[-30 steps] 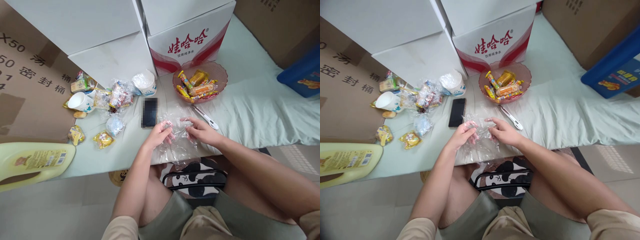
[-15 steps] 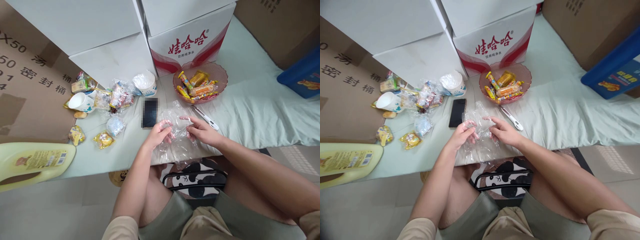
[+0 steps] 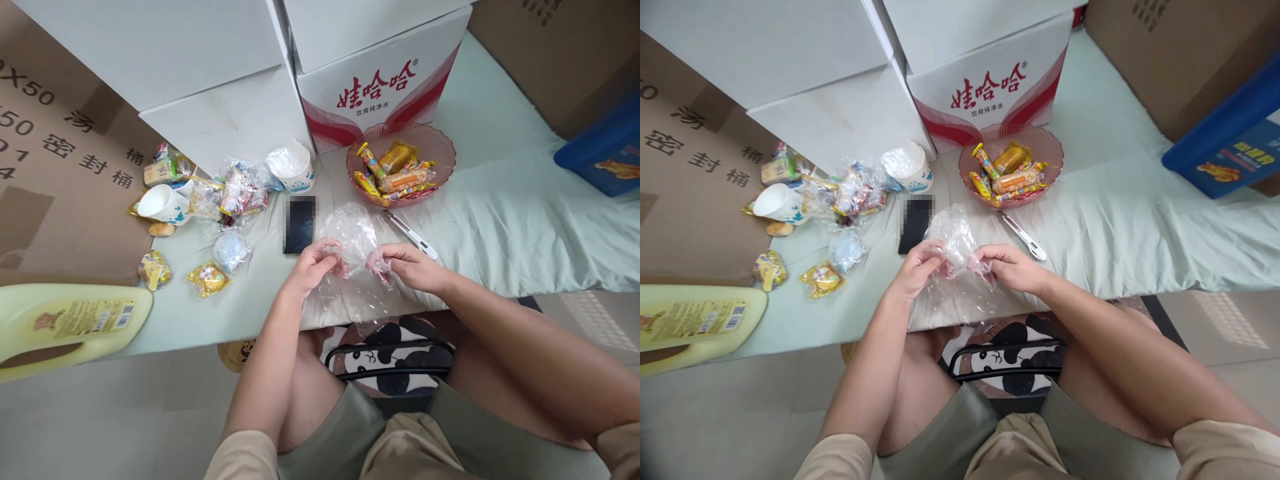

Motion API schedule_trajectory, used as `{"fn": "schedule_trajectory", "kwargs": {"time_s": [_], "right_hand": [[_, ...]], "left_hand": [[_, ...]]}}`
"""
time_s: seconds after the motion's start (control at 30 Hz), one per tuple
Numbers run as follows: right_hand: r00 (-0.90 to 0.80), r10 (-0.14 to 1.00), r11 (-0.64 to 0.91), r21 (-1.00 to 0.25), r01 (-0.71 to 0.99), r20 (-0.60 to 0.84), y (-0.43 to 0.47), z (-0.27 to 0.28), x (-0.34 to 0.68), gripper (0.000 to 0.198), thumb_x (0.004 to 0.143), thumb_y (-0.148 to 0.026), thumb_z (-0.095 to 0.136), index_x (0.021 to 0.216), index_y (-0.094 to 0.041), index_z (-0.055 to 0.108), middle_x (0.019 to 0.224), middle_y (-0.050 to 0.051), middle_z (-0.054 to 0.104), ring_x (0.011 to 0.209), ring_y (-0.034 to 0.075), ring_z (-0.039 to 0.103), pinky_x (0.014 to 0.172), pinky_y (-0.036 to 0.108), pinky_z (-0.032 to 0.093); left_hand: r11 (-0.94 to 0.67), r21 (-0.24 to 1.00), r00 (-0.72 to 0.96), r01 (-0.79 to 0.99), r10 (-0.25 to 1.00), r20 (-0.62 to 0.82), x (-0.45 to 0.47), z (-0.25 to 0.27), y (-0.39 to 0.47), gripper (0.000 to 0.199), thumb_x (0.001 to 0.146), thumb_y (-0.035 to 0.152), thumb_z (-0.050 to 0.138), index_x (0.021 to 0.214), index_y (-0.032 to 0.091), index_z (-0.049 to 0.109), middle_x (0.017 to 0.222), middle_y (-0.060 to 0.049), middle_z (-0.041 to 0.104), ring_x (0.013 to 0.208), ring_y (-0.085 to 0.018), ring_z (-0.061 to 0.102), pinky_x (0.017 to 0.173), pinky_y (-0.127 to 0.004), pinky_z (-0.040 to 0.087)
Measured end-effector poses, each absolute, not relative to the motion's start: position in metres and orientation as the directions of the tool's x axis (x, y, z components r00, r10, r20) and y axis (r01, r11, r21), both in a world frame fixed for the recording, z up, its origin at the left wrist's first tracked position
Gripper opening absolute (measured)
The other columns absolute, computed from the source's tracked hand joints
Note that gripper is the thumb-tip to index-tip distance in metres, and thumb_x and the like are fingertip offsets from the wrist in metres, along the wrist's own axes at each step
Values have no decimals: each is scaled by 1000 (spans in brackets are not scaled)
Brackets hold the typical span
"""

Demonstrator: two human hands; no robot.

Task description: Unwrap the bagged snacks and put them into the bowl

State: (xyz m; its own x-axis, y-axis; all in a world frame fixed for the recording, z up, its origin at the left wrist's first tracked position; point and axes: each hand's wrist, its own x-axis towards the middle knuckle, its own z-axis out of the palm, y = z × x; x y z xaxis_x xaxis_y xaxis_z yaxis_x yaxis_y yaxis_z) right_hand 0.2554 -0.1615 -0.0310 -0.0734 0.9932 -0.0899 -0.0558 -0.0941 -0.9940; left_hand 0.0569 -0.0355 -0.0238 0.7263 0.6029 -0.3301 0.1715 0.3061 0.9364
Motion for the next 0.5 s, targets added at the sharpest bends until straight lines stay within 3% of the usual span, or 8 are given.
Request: {"fn": "schedule_trajectory", "kwargs": {"time_s": [0.17, 0.33, 0.43, 0.5], "right_hand": [[-34, 996, -86, -996, -39, -84, -164, -29, 261, 14, 85, -28, 57, 82, -20, 68, 76, 2, 63, 69, 14, 55, 67, 29, 47], [38, 998, -53, -993, -101, -57, -165, -29, 261, 20, 84, -33, 58, 95, -22, 71, 87, 3, 65, 78, 17, 56, 72, 31, 46], [6, 1000, -27, -985, -168, -29, -164, -33, 262, 44, 94, -54, 46, 84, -19, 73, 86, 8, 66, 78, 20, 57, 74, 35, 46], [-3, 1000, -29, -990, -137, -29, -163, -35, 263, 62, 98, -64, 37, 77, -18, 73, 85, 10, 67, 79, 20, 59, 77, 36, 46]], "left_hand": [[266, 963, 757, 35, 622, -199, 51, -24, -30, 42, 66, 51, 88, 77, 16, 67, 68, -2, 73, 61, -16, 72, 62, -28, 58], [286, 958, 816, -18, 558, -151, 45, -23, -26, 33, 64, 42, 88, 79, 17, 74, 75, -4, 77, 70, -20, 74, 70, -31, 59], [315, 949, 852, -29, 505, -142, 44, -21, -25, 33, 62, 44, 85, 79, 17, 77, 81, -7, 79, 76, -22, 74, 74, -32, 58], [300, 954, 842, -7, 516, -156, 45, -21, -24, 40, 72, 56, 73, 74, 16, 78, 80, -10, 79, 78, -23, 74, 77, -34, 57]]}}
